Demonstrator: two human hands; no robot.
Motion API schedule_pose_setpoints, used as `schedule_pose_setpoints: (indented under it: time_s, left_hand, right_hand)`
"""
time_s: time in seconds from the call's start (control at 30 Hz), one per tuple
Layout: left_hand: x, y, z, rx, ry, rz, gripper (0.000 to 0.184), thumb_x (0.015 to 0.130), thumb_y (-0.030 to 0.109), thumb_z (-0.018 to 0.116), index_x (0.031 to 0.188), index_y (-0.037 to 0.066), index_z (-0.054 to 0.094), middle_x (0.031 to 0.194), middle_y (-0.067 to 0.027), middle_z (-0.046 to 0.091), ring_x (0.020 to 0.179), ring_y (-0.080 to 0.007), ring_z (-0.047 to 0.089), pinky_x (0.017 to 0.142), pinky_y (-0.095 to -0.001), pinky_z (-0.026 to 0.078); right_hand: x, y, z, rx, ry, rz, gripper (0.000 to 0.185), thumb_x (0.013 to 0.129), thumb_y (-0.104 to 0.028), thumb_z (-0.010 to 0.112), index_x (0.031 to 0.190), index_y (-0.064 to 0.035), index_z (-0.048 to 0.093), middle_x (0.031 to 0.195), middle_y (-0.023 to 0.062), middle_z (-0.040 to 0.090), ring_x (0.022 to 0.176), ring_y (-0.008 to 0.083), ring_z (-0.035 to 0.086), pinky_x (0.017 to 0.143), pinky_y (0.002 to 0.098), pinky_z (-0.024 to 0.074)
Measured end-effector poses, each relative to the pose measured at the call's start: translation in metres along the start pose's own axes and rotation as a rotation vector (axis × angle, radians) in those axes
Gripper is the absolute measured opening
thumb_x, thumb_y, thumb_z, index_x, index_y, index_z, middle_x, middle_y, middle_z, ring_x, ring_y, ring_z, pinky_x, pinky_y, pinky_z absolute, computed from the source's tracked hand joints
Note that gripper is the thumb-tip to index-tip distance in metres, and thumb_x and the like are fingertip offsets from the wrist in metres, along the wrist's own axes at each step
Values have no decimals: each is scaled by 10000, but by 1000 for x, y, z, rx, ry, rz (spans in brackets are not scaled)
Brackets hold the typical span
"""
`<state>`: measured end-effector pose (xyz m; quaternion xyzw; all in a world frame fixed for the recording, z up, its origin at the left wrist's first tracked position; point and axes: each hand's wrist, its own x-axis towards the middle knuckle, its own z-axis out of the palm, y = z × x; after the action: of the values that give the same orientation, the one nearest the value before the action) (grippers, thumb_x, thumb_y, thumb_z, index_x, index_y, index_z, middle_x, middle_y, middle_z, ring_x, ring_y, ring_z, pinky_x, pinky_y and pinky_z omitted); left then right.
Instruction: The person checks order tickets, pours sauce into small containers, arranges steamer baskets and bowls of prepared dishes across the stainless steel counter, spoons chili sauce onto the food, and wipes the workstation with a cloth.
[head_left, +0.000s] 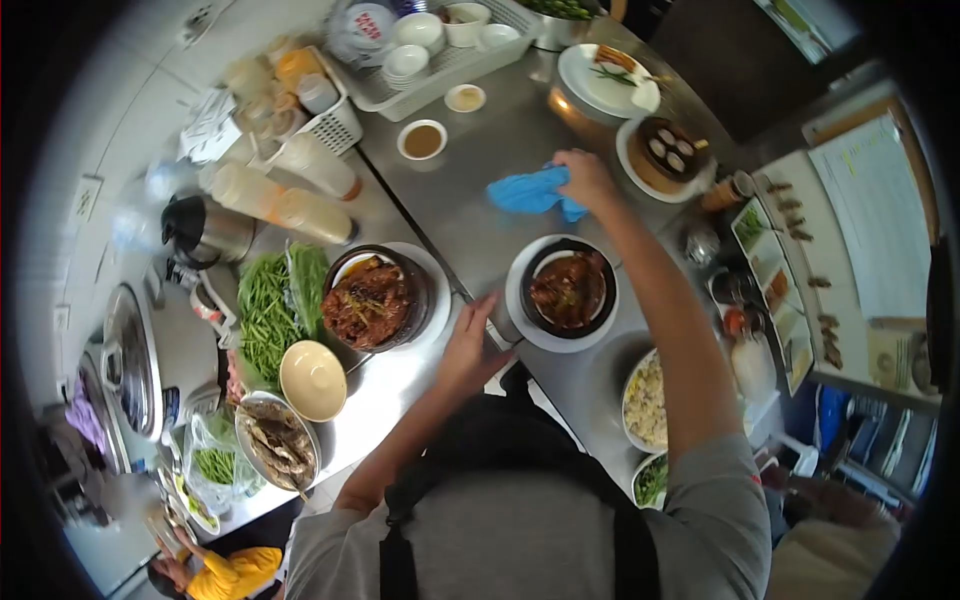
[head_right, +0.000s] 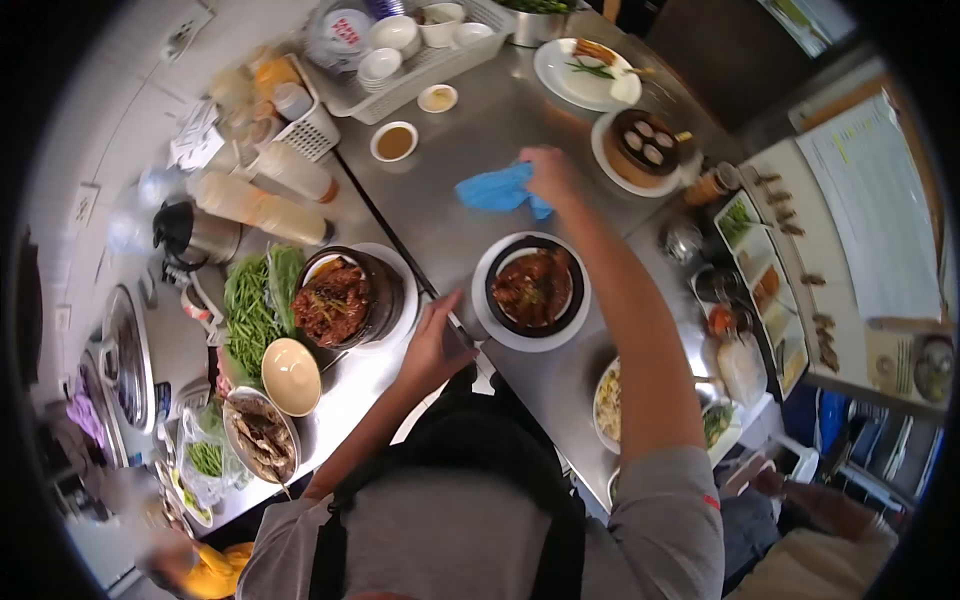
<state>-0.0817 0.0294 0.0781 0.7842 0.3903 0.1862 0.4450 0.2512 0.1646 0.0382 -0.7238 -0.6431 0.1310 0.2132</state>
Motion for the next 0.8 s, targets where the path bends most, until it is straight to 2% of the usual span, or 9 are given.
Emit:
schedule_pose_setpoints:
  time_s: [0.1,0.17,0.3,0.4,0.43,0.53,0.67,0.73,0.8]
  left_hand:
    - [25,13,5,37,-39,100,1112,579,122,863,1493,100,231,1435,-204,336,1315,-388,365,1082,-427,349]
    - [44,24,10,89,-88,121,1314,468,169,913,1528,135,138,1507,-204,234,1351,-410,302,1113,-477,292]
    - [71,33,22,201,-204,251,1412,419,198,929,1534,128,64,1512,-192,215,1338,-424,305,1103,-499,280]
    - [82,27,36,134,-182,250,1424,408,203,930,1530,101,60,1474,-193,280,1315,-415,335,1087,-493,296]
    - [83,24,38,105,-172,255,1424,405,204,930,1527,88,61,1459,-191,303,1303,-410,348,1084,-492,299]
    - [85,21,38,42,-143,266,1424,398,214,927,1520,51,64,1422,-186,360,1270,-397,383,1075,-483,306]
    - [84,22,38,93,-108,286,1429,391,256,920,1514,29,67,1401,-178,387,1240,-386,409,1069,-479,301]
    - [84,21,40,147,-81,284,1438,383,282,916,1516,32,67,1396,-176,390,1239,-381,410,1067,-492,292]
    - [80,20,44,201,-39,267,1446,375,304,911,1519,41,67,1393,-173,393,1249,-374,403,1064,-508,280]
  right_hand:
    - [-58,21,-64,-203,-155,71,393,624,-183,827,962,-58,670,892,157,666,914,316,644,791,391,512]
    - [-86,30,-73,-12,-204,109,360,676,-200,802,976,-50,671,848,147,657,864,296,638,764,364,504]
    - [-134,28,-55,465,-163,71,291,792,-171,722,1057,-60,674,859,142,645,809,267,612,758,338,482]
    - [-166,12,-48,564,-78,106,275,857,-100,645,1130,-73,666,934,142,632,837,267,608,784,350,476]
    - [-177,18,-42,490,-83,90,298,879,-45,593,1171,-68,647,980,154,605,874,294,601,808,347,473]
    - [-208,-14,-55,362,-34,133,320,884,-32,573,1197,-63,629,963,165,586,875,323,593,810,349,474]
    - [-247,-20,-25,333,123,294,308,905,-80,551,1204,-28,607,1015,227,614,952,378,604,855,395,472]
    - [-265,-57,-31,367,92,499,324,951,-140,518,1222,27,574,1141,242,626,1067,355,610,923,376,458]
    - [-288,-74,-9,383,247,461,321,946,-122,497,1218,37,562,1124,277,606,1053,425,586,904,426,463]
